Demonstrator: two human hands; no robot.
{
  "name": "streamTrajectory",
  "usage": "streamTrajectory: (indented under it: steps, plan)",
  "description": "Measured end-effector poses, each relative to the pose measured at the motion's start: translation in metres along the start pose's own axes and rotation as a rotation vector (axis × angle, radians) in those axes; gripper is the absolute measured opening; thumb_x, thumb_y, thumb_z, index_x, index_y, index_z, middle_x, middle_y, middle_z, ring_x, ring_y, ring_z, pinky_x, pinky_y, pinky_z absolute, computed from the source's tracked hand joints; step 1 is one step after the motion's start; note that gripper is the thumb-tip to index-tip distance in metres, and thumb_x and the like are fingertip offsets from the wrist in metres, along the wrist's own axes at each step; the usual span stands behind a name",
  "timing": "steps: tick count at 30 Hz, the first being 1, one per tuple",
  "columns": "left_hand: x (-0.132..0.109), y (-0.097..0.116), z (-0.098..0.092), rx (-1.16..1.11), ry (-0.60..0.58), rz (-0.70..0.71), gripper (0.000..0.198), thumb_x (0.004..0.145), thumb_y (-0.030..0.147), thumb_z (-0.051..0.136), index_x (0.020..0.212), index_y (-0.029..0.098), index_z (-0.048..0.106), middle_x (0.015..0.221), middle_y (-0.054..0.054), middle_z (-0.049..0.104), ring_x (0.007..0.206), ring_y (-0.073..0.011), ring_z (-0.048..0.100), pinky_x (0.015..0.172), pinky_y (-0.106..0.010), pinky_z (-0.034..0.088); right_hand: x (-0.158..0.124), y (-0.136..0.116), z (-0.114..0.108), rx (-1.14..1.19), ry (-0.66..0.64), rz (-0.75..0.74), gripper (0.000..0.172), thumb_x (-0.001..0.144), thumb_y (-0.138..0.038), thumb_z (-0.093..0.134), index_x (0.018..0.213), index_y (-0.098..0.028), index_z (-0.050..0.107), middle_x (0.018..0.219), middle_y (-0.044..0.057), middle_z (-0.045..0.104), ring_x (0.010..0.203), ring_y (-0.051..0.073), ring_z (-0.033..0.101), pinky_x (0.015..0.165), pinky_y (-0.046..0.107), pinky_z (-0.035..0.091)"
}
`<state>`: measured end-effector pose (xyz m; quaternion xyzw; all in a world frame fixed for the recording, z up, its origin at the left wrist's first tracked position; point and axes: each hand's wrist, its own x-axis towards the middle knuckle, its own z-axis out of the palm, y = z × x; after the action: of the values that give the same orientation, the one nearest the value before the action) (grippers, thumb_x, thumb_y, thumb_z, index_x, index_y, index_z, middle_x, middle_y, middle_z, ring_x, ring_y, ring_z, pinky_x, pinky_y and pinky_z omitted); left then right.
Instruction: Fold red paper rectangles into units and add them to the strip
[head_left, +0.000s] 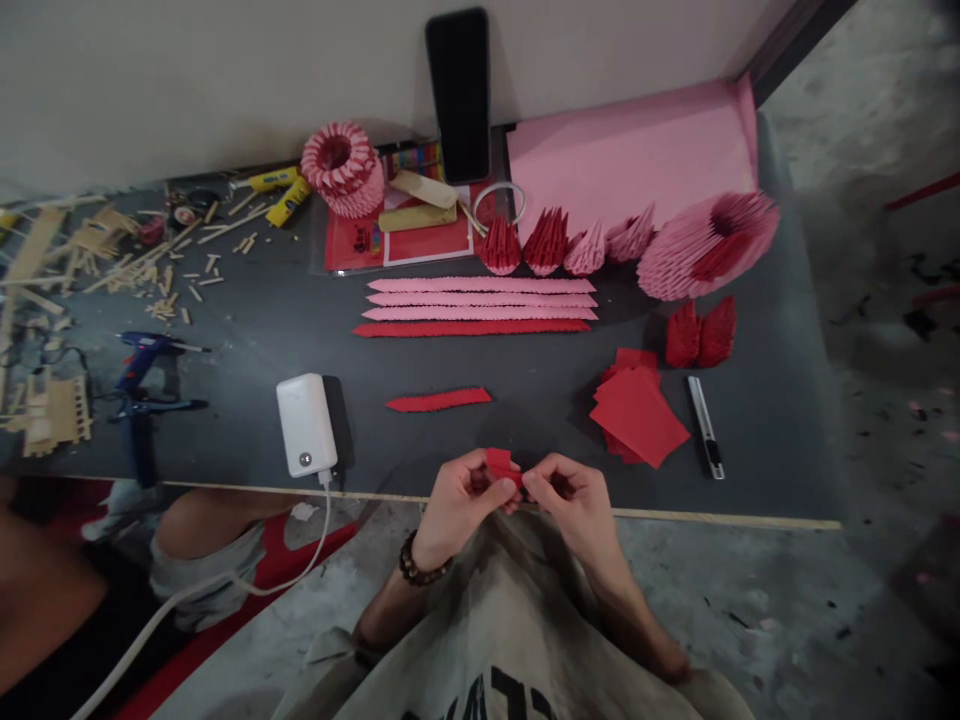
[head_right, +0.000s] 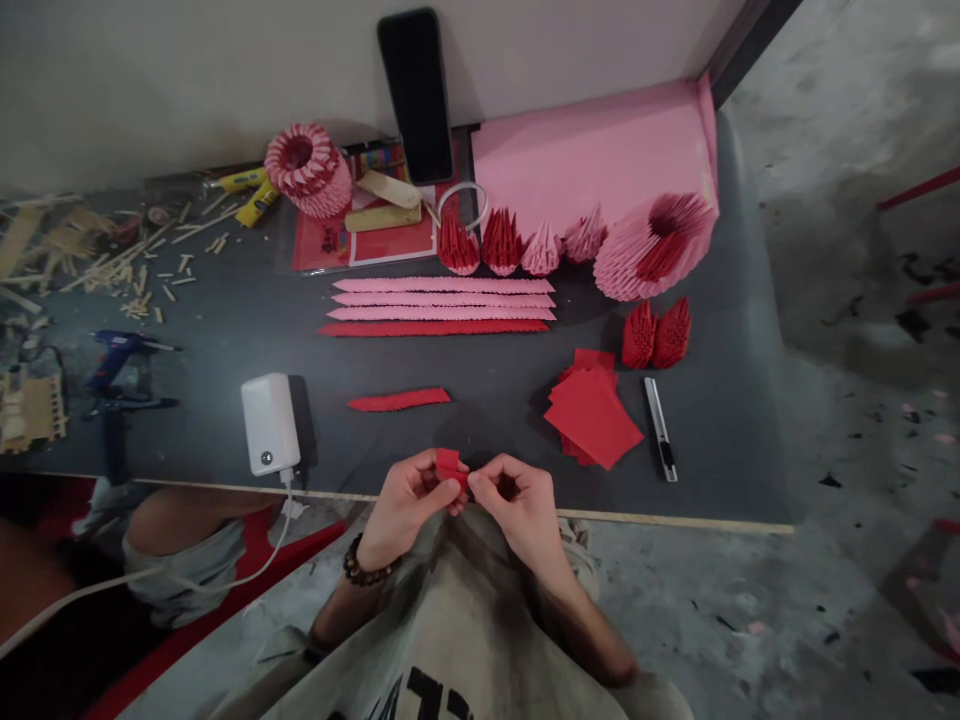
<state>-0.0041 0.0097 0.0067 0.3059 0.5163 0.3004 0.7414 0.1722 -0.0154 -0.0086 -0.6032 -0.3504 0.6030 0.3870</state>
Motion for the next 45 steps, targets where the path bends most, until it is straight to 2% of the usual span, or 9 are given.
streamTrajectory:
  steps: [9,14,17,20,23,28,33,39,45]
  plan:
    - [-0.003,-0.003,0.005,-0.087,0.050,0.029,0.053,0.081,0.042,0.090,0.120,0.017,0.066,0.090,-0.005,0.080,0.078,-0.0175,0.076,0.078,-0.029,0.062,0.001,-0.002,0.006,0.058,0.072,-0.007,0.033,0.090,-0.046,0.075,0.073,-0.019,0.070,0.064,-0.002,0.070,0.053,0.009,0.057,0.052,0.020,0.046]
    - [-0.002,-0.003,0.005,-0.065,0.091,0.104,0.057,0.092,0.046,0.080,0.135,0.016,0.059,0.092,-0.007,0.081,0.077,-0.0178,0.077,0.079,-0.031,0.064,0.001,-0.001,0.002,-0.127,0.093,-0.113,0.029,0.095,-0.044,0.070,0.080,-0.019,0.075,0.067,-0.001,0.071,0.056,0.010,0.059,0.053,0.021,0.047]
    - [0.000,-0.003,0.004,-0.023,0.089,0.082,0.053,0.090,0.048,0.080,0.128,0.015,0.064,0.089,-0.007,0.082,0.076,-0.0182,0.077,0.080,-0.031,0.063,0.002,0.003,-0.006,-0.320,0.107,-0.277,0.019,0.097,-0.038,0.070,0.099,-0.022,0.081,0.081,0.001,0.078,0.063,0.013,0.067,0.058,0.024,0.053]
    - [0.000,-0.003,0.003,0.052,0.095,0.062,0.046,0.089,0.050,0.081,0.117,0.015,0.070,0.088,-0.007,0.082,0.077,-0.0194,0.077,0.078,-0.030,0.063,0.003,0.009,-0.013,-0.470,0.167,-0.605,0.027,0.093,-0.029,0.076,0.120,-0.029,0.079,0.108,0.004,0.083,0.084,0.017,0.077,0.073,0.029,0.063]
    - [0.001,-0.004,0.002,0.137,0.099,0.075,0.037,0.091,0.049,0.079,0.107,0.016,0.073,0.092,-0.008,0.082,0.083,-0.0205,0.078,0.081,-0.029,0.062,0.002,0.013,-0.015,-0.609,0.206,-0.793,0.032,0.092,-0.020,0.077,0.118,-0.037,0.079,0.104,-0.001,0.085,0.083,0.017,0.079,0.076,0.029,0.064]
    - [0.000,-0.004,0.006,0.094,0.113,0.128,0.035,0.091,0.049,0.079,0.103,0.016,0.073,0.098,-0.009,0.082,0.088,-0.0209,0.078,0.087,-0.033,0.063,0.000,0.007,-0.002,-0.478,0.268,-0.555,0.008,0.094,-0.025,0.072,0.095,-0.027,0.080,0.085,0.001,0.081,0.069,0.016,0.073,0.066,0.029,0.060]
    - [-0.002,-0.003,0.015,0.065,0.113,0.107,0.040,0.085,0.047,0.085,0.106,0.015,0.077,0.096,-0.010,0.081,0.086,-0.0201,0.076,0.083,-0.031,0.063,-0.001,0.003,0.007,-0.297,0.265,-0.335,0.016,0.096,-0.033,0.070,0.086,-0.023,0.075,0.072,-0.001,0.072,0.061,0.012,0.062,0.058,0.025,0.049]
    - [0.002,-0.012,0.016,0.145,0.166,0.100,0.030,0.084,0.044,0.085,0.093,0.016,0.081,0.080,-0.006,0.079,0.072,-0.0185,0.073,0.072,-0.030,0.060,-0.004,0.010,0.011,-0.203,0.256,-0.278,0.023,0.095,-0.035,0.069,0.076,-0.022,0.072,0.065,-0.002,0.067,0.056,0.012,0.054,0.053,0.026,0.042]
    - [-0.003,-0.010,0.018,0.268,0.235,0.166,0.023,0.091,0.039,0.078,0.094,0.017,0.082,0.086,-0.006,0.081,0.080,-0.0200,0.074,0.078,-0.030,0.059,-0.001,0.010,0.012,-0.221,0.272,-0.325,0.020,0.095,-0.035,0.069,0.079,-0.022,0.073,0.070,0.000,0.069,0.060,0.014,0.058,0.056,0.026,0.046]
